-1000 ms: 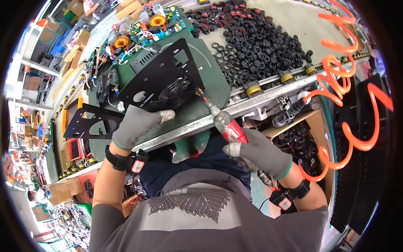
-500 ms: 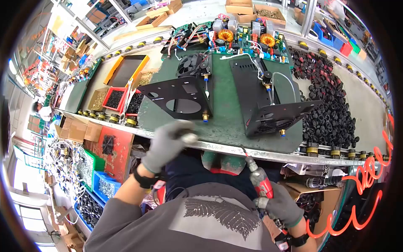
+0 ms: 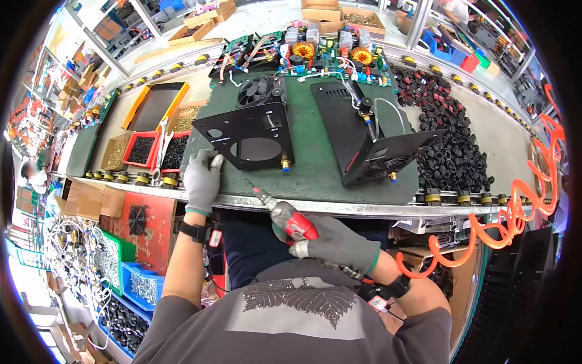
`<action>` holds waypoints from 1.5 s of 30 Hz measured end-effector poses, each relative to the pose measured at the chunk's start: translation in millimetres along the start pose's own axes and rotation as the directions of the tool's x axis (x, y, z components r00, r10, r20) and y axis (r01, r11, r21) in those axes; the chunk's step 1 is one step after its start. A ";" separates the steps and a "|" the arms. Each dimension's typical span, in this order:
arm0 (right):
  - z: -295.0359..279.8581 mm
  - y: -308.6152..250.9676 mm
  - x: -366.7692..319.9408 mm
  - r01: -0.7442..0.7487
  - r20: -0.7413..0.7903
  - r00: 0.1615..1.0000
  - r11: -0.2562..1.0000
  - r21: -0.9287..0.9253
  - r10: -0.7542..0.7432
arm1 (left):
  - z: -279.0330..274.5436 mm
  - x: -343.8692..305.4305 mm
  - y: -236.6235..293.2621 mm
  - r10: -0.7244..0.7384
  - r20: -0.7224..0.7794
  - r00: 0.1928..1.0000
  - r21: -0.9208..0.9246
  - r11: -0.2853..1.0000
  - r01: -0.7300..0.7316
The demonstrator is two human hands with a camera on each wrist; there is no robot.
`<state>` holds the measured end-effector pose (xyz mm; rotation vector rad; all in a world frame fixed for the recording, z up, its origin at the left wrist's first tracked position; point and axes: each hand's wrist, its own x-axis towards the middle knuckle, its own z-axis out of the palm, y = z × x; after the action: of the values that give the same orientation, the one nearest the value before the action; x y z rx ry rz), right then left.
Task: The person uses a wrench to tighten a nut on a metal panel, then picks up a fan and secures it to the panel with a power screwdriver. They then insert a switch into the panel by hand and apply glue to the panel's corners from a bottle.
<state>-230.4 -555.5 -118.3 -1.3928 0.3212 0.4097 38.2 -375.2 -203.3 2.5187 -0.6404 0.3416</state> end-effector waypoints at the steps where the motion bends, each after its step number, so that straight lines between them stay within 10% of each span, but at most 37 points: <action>1: 0.0 8.4 4.9 0.017 -0.002 1.000 1.000 -0.002 -0.017 | -0.5 -2.2 -4.0 0.000 0.015 1.000 -0.054 0.999 0.001; 3: 4.2 13.1 12.8 0.086 -0.018 0.996 0.996 0.031 -0.086 | -8.4 -8.5 -11.5 -0.008 0.046 0.999 -0.293 0.956 0.021; 5: 6.7 12.7 16.0 0.154 -0.028 0.988 0.985 0.077 -0.153 | -33.3 -17.9 -5.8 -0.112 0.382 0.917 -0.688 0.628 0.363; 7: 4.3 6.3 15.0 0.024 0.019 1.000 0.999 0.023 -0.025 | -49.0 -27.6 7.9 -0.101 0.518 0.850 -0.728 0.469 0.499; 9: 4.1 9.8 19.6 0.000 0.029 1.000 1.000 0.004 0.000 | -52.2 -33.7 16.4 0.024 0.724 0.690 -0.687 -0.062 0.724; 12: 5.2 16.3 25.9 -0.030 0.045 0.999 0.999 -0.011 0.030 | -38.9 -40.1 5.1 0.216 0.746 0.630 -0.574 -0.270 0.773; 25: -1.0 25.6 21.5 0.024 0.051 0.998 0.999 0.024 -0.025 | -52.2 -34.8 36.9 0.113 0.740 0.663 -0.665 0.264 0.698; 32: -5.2 23.1 15.6 -0.055 0.060 0.997 0.995 0.082 0.050 | -44.9 -41.7 49.7 0.110 0.727 0.678 -0.685 0.054 0.726; 35: -9.3 17.4 4.1 0.011 0.041 0.999 0.992 0.128 -0.017 | -68.5 -33.7 62.9 -0.235 0.523 0.819 -0.571 0.617 0.541; 36: -13.0 9.4 -4.4 -0.042 0.052 0.998 0.990 0.134 0.035 | -56.9 -27.7 57.0 -0.100 0.216 0.971 -0.610 0.763 0.214; 38: -17.1 2.5 -12.9 -0.099 0.070 0.993 0.987 0.129 0.090 | -52.6 -18.1 63.7 0.020 0.030 0.999 -0.564 0.826 0.001; 40: -16.6 2.0 -19.5 0.141 0.017 0.989 0.983 0.119 -0.144 | -42.6 -7.4 60.5 0.109 0.185 0.977 -0.608 0.793 0.027; 45: -23.4 25.3 -33.4 0.019 -0.028 0.999 0.988 0.150 -0.015 | -26.3 -18.4 92.8 0.170 0.104 0.980 -0.503 0.859 -0.096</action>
<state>-271.1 -578.4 -129.1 -1.2534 0.3546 0.3458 -27.3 -424.3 -149.0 2.0179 -0.8420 0.0277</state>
